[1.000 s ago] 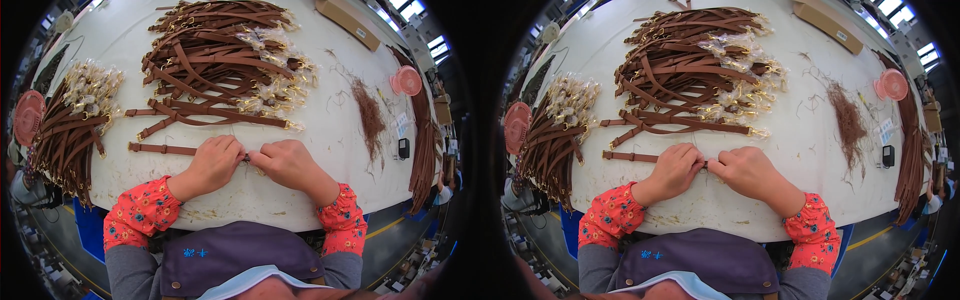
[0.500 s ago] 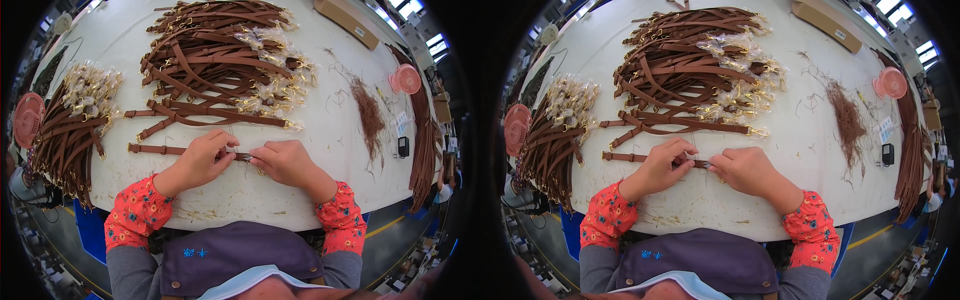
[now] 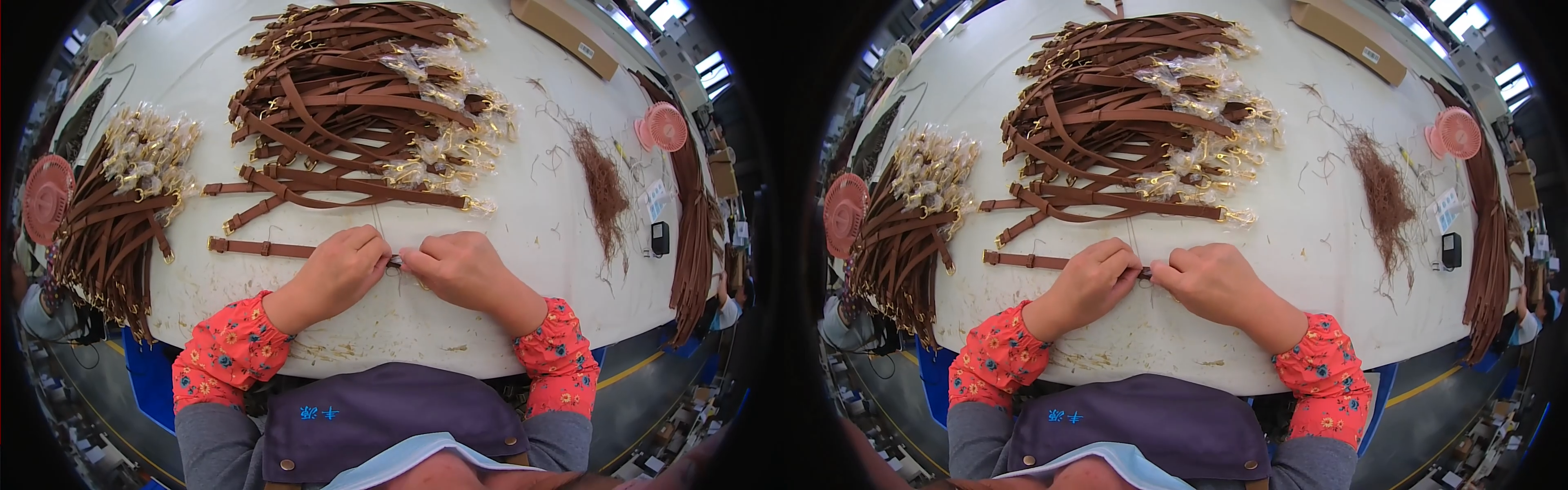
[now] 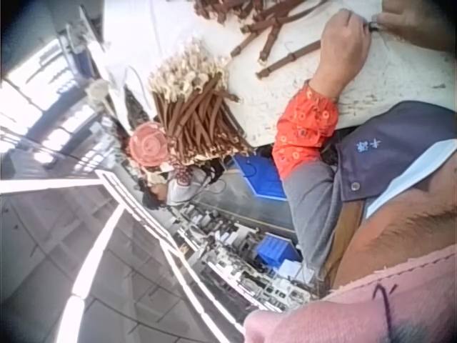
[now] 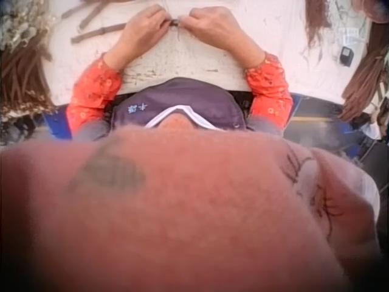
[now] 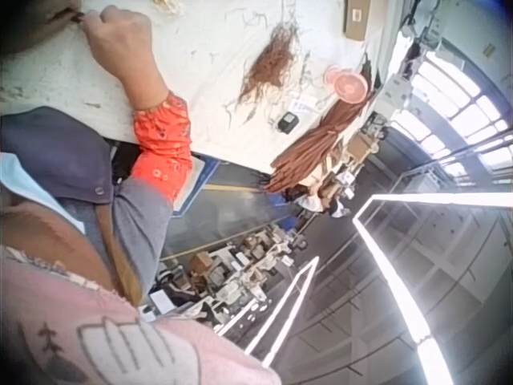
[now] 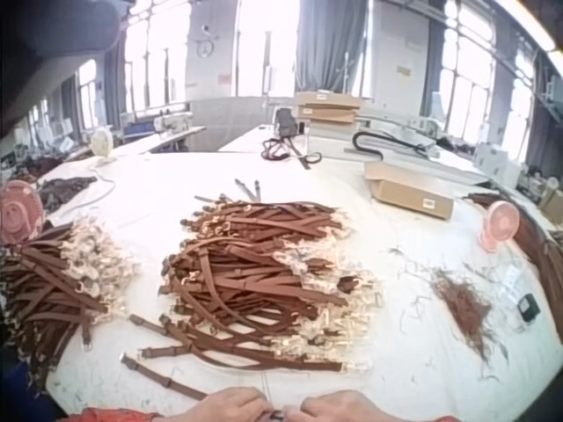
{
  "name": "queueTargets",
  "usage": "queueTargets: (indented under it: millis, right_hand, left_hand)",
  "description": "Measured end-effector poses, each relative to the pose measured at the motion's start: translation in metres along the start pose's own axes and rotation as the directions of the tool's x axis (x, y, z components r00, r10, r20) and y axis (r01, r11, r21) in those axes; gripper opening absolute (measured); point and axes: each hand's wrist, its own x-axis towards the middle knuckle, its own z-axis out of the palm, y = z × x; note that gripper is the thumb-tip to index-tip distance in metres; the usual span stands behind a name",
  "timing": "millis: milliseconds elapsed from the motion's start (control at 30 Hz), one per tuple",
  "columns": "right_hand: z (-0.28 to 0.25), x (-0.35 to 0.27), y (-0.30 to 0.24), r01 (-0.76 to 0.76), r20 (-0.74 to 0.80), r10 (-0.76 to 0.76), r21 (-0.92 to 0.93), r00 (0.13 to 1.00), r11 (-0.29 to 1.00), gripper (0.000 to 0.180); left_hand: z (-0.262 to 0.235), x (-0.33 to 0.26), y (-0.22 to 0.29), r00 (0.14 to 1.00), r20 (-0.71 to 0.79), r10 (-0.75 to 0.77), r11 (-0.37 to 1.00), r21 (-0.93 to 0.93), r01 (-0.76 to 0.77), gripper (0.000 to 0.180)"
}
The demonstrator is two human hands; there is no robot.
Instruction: The recorder is attaching metal hardware to leather straps and trimming excess thread using clippers in a factory workshop.
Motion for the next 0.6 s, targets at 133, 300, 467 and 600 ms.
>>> queueTargets:
  millis: [133,300,467,600]
  right_hand:
    - [0.001,0.0,0.001,-0.006,-0.012,0.007,0.03,1.0,1.0,0.013]
    - [0.0,0.001,0.002,0.012,0.008,-0.012,0.035,1.0,0.999,0.012]
    - [-0.001,0.002,0.0,0.014,0.004,-0.014,0.024,1.0,1.0,0.012]
    - [0.001,0.001,-0.001,0.015,0.013,-0.015,0.009,1.0,1.0,0.012]
  left_hand:
    - [0.002,-0.001,-0.002,1.0,0.001,0.009,1.0,-0.015,-0.009,0.016]
    - [-0.008,0.002,0.003,0.993,0.066,-0.098,0.978,-0.18,0.108,0.017]
    - [-0.009,0.0,0.005,0.994,0.082,-0.069,0.993,-0.094,0.077,0.013]
    - [-0.003,-0.002,0.006,0.999,0.031,-0.026,0.999,0.034,0.025,0.012]
